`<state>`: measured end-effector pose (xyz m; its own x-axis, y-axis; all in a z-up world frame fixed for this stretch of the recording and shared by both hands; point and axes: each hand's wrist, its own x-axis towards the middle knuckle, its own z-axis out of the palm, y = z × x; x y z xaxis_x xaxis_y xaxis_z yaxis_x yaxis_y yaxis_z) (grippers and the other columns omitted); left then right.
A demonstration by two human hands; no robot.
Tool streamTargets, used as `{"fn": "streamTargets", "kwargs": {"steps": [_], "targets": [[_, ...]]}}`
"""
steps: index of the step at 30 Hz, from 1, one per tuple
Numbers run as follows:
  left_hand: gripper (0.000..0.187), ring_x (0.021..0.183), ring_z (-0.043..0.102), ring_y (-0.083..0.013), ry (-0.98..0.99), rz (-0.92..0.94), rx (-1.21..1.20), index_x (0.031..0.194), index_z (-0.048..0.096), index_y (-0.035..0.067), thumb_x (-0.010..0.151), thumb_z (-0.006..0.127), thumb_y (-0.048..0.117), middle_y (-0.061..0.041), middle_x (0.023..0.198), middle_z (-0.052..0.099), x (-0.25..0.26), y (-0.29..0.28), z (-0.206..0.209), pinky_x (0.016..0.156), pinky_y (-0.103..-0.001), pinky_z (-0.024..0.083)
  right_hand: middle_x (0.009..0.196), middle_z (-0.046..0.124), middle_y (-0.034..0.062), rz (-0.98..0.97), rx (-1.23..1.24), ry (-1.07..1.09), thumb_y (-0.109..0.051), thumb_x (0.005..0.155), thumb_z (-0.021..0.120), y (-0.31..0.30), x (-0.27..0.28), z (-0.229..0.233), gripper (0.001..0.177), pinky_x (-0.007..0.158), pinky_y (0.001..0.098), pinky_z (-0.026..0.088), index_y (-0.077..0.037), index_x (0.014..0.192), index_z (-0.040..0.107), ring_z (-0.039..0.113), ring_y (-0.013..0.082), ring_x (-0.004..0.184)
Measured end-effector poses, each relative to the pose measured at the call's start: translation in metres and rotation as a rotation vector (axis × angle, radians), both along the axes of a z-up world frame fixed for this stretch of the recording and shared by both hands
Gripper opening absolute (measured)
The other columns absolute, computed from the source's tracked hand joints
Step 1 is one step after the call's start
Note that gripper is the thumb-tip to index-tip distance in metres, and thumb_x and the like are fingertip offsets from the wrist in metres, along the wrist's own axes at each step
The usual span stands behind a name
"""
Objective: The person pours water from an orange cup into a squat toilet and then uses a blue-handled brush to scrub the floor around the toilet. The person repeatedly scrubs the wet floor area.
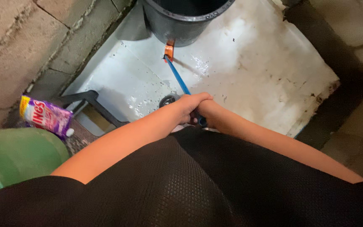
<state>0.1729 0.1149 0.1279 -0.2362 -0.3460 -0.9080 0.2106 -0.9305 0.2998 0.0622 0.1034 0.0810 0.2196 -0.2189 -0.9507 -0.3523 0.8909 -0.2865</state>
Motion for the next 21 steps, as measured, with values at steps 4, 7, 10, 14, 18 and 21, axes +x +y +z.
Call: {"fn": "streamTargets", "kwargs": {"steps": [4, 7, 10, 14, 18, 21], "targets": [[0.054, 0.063, 0.059, -0.0253, -0.071, 0.056, -0.041, 0.101, 0.066, 0.002, 0.07, 0.077, 0.045, -0.015, 0.087, 0.067, 0.016, -0.009, 0.016, 0.047, -0.038, 0.04, 0.067, 0.061, 0.004, 0.185, -0.042, -0.101, -0.023, 0.101, 0.049, -0.014, 0.013, 0.019, 0.023, 0.043, 0.0292, 0.045, -0.006, 0.087, 0.06, 0.054, 0.0139, 0.05], [0.07, 0.069, 0.058, -0.0253, -0.111, 0.112, -0.045, 0.118, 0.053, 0.001, 0.071, 0.079, 0.047, -0.018, 0.096, 0.064, 0.028, 0.001, 0.035, 0.05, -0.039, 0.039, 0.068, 0.064, 0.0043, 0.27, -0.162, -0.069, -0.018, 0.099, 0.051, -0.008, 0.02, 0.047, 0.019, 0.045, 0.0289, 0.046, -0.005, 0.092, 0.063, 0.059, 0.0137, 0.052], [0.083, 0.079, 0.063, -0.0223, -0.121, 0.196, 0.029, 0.131, 0.035, 0.009, 0.07, 0.081, 0.043, -0.014, 0.105, 0.058, 0.044, 0.011, 0.049, 0.056, -0.041, 0.053, 0.066, 0.064, 0.0037, 0.222, -0.139, -0.112, -0.021, 0.098, 0.049, -0.006, 0.043, 0.065, 0.018, 0.042, 0.0297, 0.044, -0.011, 0.093, 0.064, 0.057, 0.0143, 0.049], [0.08, 0.069, 0.057, -0.0242, -0.176, 0.199, -0.021, 0.124, 0.046, 0.005, 0.067, 0.079, 0.048, -0.015, 0.098, 0.06, 0.071, -0.002, 0.042, 0.051, -0.039, 0.041, 0.067, 0.062, 0.005, 0.104, -0.045, -0.203, -0.022, 0.1, 0.053, -0.022, 0.076, 0.061, 0.015, 0.043, 0.0291, 0.045, -0.01, 0.094, 0.062, 0.056, 0.0153, 0.049], [0.078, 0.062, 0.052, -0.0254, -0.162, 0.166, -0.015, 0.119, 0.048, 0.002, 0.067, 0.08, 0.05, -0.019, 0.095, 0.062, 0.074, -0.016, 0.022, 0.048, -0.039, 0.041, 0.069, 0.062, 0.0062, 0.177, -0.024, -0.136, -0.022, 0.104, 0.056, -0.034, 0.081, 0.05, 0.02, 0.045, 0.0293, 0.047, -0.004, 0.095, 0.058, 0.059, 0.0156, 0.052], [0.067, 0.06, 0.06, -0.0212, -0.12, 0.177, -0.012, 0.113, 0.05, 0.005, 0.067, 0.081, 0.042, -0.016, 0.092, 0.064, 0.058, -0.021, 0.014, 0.051, -0.038, 0.049, 0.063, 0.055, 0.0008, -0.025, 0.023, -0.224, -0.023, 0.101, 0.05, -0.031, 0.07, 0.048, 0.012, 0.042, 0.0277, 0.041, -0.016, 0.095, 0.058, 0.051, 0.0132, 0.047]]}}
